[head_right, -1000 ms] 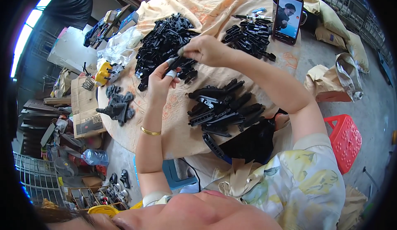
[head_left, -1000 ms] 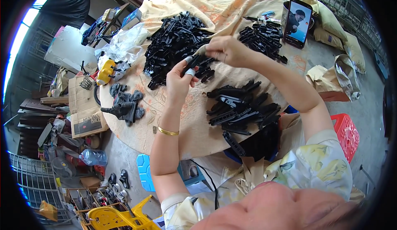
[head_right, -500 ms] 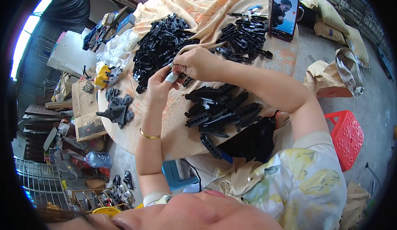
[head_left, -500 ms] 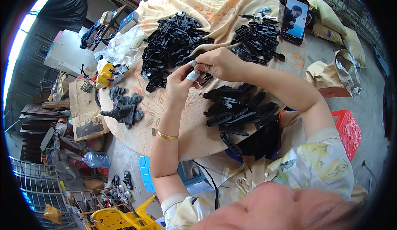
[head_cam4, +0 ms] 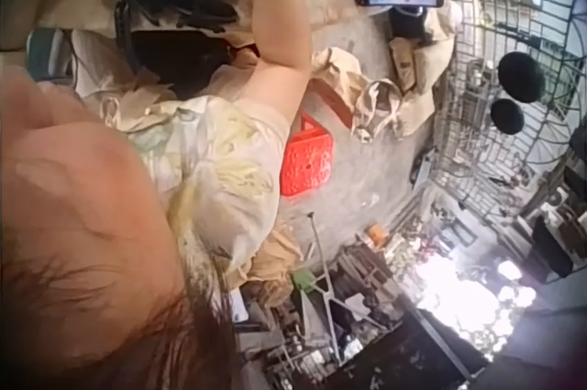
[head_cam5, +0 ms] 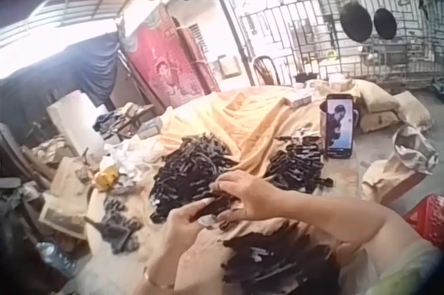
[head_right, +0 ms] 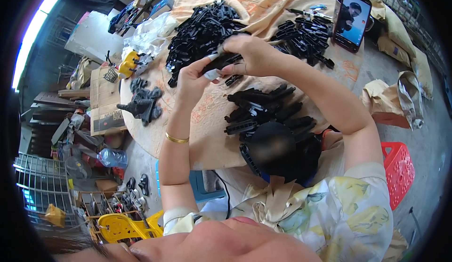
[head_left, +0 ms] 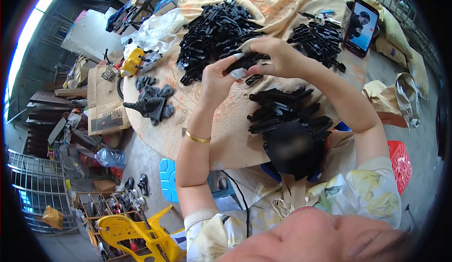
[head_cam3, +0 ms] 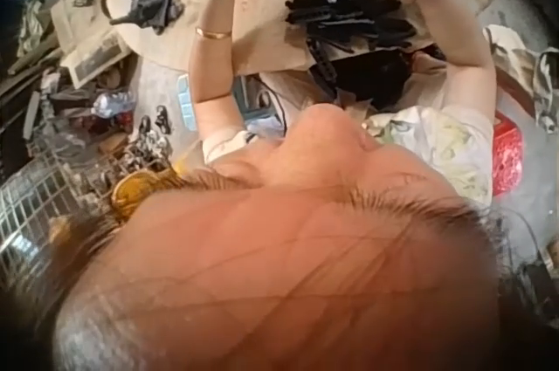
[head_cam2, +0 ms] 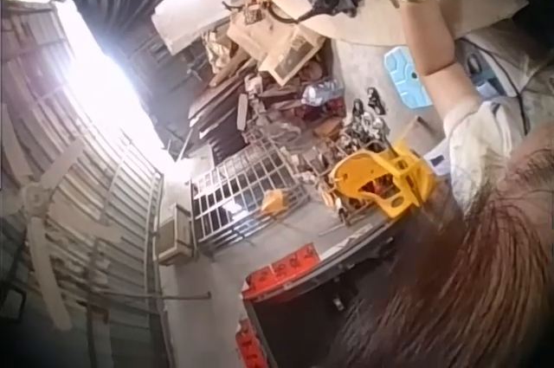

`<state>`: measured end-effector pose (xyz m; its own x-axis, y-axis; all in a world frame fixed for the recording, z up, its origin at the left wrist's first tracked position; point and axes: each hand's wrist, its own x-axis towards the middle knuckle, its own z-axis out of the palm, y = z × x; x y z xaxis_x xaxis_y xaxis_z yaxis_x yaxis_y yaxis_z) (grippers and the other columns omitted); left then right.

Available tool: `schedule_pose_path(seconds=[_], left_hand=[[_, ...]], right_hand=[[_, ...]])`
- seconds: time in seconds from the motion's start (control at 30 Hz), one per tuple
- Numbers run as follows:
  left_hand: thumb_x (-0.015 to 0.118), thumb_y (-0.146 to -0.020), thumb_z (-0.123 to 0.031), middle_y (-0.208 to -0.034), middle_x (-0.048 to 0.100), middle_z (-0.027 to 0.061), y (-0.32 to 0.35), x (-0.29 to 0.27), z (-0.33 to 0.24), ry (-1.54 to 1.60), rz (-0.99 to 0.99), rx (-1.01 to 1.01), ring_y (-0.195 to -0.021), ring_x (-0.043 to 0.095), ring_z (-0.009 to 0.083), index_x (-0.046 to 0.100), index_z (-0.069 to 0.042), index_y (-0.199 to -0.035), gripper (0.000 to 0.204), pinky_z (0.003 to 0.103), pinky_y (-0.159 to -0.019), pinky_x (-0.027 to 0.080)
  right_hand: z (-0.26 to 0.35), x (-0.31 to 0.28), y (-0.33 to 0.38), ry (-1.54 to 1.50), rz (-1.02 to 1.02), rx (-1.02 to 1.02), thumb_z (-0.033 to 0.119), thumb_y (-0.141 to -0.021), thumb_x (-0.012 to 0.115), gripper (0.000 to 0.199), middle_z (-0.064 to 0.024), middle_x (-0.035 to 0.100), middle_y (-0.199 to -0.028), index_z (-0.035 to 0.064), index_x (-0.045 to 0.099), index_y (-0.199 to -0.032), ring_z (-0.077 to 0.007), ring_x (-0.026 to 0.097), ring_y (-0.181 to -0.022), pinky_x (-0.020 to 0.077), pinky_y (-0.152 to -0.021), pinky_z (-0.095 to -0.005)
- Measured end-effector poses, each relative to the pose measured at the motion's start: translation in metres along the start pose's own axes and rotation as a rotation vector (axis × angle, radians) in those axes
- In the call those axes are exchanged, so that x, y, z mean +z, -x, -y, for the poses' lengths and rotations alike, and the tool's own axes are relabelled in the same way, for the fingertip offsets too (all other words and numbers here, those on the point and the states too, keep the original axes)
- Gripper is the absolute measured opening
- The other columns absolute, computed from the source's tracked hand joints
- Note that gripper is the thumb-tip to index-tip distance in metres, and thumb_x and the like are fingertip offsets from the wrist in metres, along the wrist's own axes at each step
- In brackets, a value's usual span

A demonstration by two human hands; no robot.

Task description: Inspecting and sorting small black plastic mechanical parts on a workbench.

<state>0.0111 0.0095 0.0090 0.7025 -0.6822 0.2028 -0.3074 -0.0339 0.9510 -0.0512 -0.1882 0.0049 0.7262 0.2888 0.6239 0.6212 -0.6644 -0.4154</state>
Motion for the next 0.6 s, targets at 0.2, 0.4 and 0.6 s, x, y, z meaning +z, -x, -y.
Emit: schedule_pose_path(seconds=[0.2,0.4,0.6], left_hand=[[0.068,-0.078,-0.005,-0.076,0.065,0.0049,0.005,0.006,-0.008,-0.351,-0.035,0.154,-0.063,0.05,0.0054,0.064,-0.004,-0.109,0.031,0.022,-0.059,0.044],[0.068,-0.075,-0.003,-0.072,0.061,0.0125,0.008,0.005,-0.015,-0.51,-0.085,0.281,-0.062,0.051,0.0076,0.065,-0.004,-0.105,0.03,0.023,-0.059,0.044],[0.07,-0.075,-0.006,-0.076,0.064,0.0055,0.004,0.005,-0.006,-0.383,-0.088,0.232,-0.064,0.049,0.0042,0.066,-0.004,-0.104,0.029,0.022,-0.058,0.044]], right_hand=[[0.008,-0.001,0.004,-0.042,0.083,0.132,0.013,-0.075,0.071,0.03,-0.0157,0.058,-0.104,-0.0035,0.058,-0.096,-0.0274,0.06,-0.075,0.0488,-0.069,-0.0319],[0.016,-0.003,0.005,-0.099,0.004,0.141,0.013,-0.073,0.072,0.025,-0.016,0.061,-0.092,-0.0007,0.062,-0.09,-0.0283,0.059,-0.074,0.0474,-0.067,-0.0331],[0.012,-0.001,0.007,-0.044,-0.041,0.085,0.015,-0.072,0.074,0.026,-0.0167,0.062,-0.088,0.0005,0.064,-0.091,-0.0309,0.058,-0.073,0.047,-0.067,-0.0327]])
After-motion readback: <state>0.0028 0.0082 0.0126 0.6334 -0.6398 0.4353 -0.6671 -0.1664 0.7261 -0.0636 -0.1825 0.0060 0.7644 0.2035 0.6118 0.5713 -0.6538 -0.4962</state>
